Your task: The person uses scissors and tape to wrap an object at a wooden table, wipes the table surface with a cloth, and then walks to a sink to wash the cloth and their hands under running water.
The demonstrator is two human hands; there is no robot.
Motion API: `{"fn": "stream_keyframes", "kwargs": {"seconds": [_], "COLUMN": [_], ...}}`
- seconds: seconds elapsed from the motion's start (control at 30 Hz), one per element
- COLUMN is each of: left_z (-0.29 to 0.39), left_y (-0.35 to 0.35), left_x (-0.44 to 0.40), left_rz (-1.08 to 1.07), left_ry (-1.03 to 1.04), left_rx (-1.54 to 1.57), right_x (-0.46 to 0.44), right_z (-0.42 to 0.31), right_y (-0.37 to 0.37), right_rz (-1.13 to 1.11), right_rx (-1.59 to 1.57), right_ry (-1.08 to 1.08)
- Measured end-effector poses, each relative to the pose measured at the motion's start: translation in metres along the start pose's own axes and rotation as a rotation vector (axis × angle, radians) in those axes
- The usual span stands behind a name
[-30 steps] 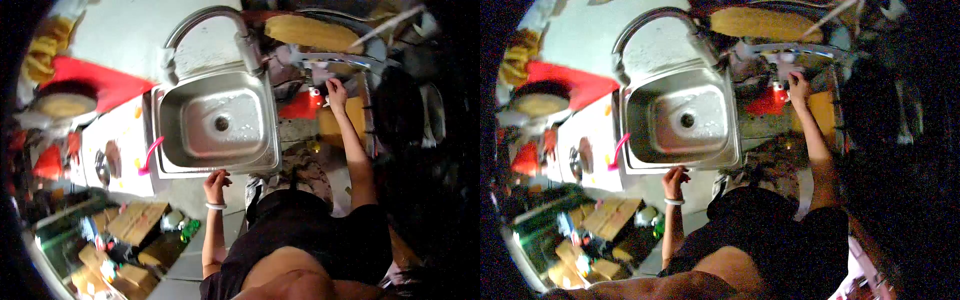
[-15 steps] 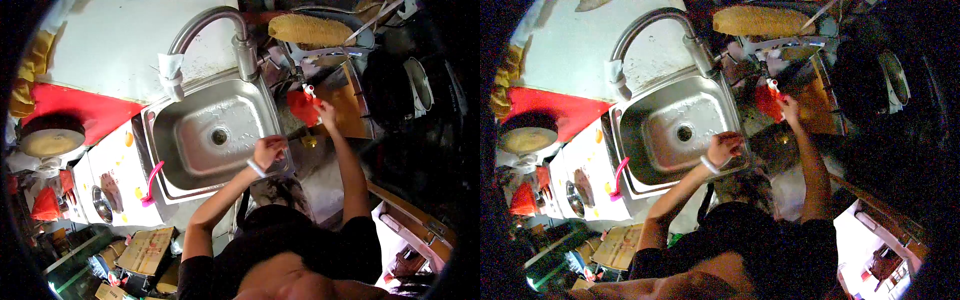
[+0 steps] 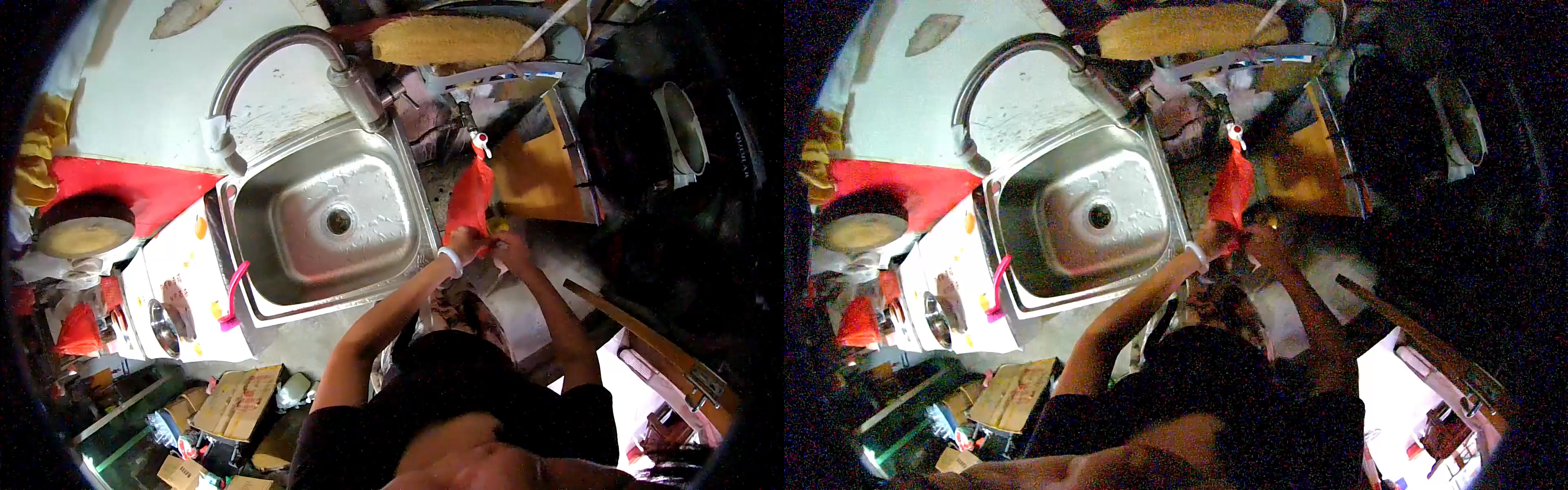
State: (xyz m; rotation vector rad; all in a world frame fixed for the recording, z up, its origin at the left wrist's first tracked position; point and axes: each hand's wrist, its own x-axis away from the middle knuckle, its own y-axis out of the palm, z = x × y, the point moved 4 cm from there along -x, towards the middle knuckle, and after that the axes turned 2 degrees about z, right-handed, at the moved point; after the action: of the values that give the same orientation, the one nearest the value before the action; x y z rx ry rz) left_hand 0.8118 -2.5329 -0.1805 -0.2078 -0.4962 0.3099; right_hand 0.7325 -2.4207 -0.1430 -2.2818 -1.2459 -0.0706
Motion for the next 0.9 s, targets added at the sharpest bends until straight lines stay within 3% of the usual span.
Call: {"fn": "stream_keyframes", "kwargs": {"seconds": [0.1,0.13,0.17,0.2,0.23,0.3,0.33,0.37,0.4,0.47,0.5,0.53,0.57,0.6,0.63,0.7,0.77,0.83,0.9], "left_z": [-0.005,-0.017,-0.026,-0.027,-0.018,0.013,0.004,-0.019,-0.056,-0.06,-0.061,-0.049,-0.033,-0.004,0.02,0.02,-0.037,-0.023,-0.029], "left_y": [-0.001,0.003,0.008,0.011,0.008,-0.007,-0.004,0.005,0.017,0.007,0.001,-0.009,-0.016,-0.026,-0.038,-0.049,-0.044,-0.036,-0.032], "left_x": [0.011,0.011,0.013,0.021,0.027,0.036,0.028,0.011,-0.011,-0.037,-0.049,-0.064,-0.071,-0.074,-0.074,-0.095,-0.129,-0.129,-0.135], "left_rz": [0.14,0.06,-0.019,0.173,0.177,0.26,0.256,0.258,0.256,0.15,0.098,0.118,0.104,0.115,0.182,0.224,-0.034,-0.045,0.049], "left_ry": [0.135,0.029,-0.075,-0.143,-0.146,-0.01,-0.091,-0.091,-0.221,-0.22,-0.223,-0.05,0.044,0.142,0.068,-0.01,-0.114,-0.045,-0.071], "left_rx": [-0.006,0.007,0.021,0.215,0.207,-0.439,-0.433,-0.442,-0.19,-0.089,-0.038,-0.578,-0.851,-1.126,-1.118,-1.124,-0.801,-0.917,-1.031], "right_x": [-0.009,-0.024,-0.03,-0.033,-0.058,-0.112,-0.139,-0.161,-0.18,-0.223,-0.244,-0.252,-0.261,-0.263,-0.262,-0.246,-0.256,-0.237,-0.235], "right_z": [0.045,0.043,0.032,0.018,0.036,0.076,0.098,0.106,0.109,0.134,0.156,0.163,0.172,0.161,0.15,0.114,0.143,0.125,0.124], "right_y": [0.003,-0.006,-0.015,-0.025,-0.034,-0.045,-0.047,-0.043,-0.039,-0.027,-0.015,-0.012,-0.008,-0.002,0.004,-0.009,0.017,0.0,-0.013], "right_rz": [-0.188,-0.204,-0.202,-0.101,-0.037,0.115,0.191,0.193,0.208,0.233,0.178,0.156,0.137,-0.043,-0.227,-0.146,-0.5,-0.384,-0.005], "right_rx": [-0.023,-0.009,-0.295,-0.599,-0.534,-0.518,-0.562,-0.571,-0.434,-0.312,-0.093,0.013,0.117,0.052,-0.016,0.244,-0.652,-0.633,-0.429], "right_ry": [0.035,-0.272,0.043,0.349,0.281,0.047,-0.128,-0.133,-0.184,-0.238,-0.303,-0.328,-0.356,-0.175,0.006,-0.054,-0.07,-0.186,-0.266]}}
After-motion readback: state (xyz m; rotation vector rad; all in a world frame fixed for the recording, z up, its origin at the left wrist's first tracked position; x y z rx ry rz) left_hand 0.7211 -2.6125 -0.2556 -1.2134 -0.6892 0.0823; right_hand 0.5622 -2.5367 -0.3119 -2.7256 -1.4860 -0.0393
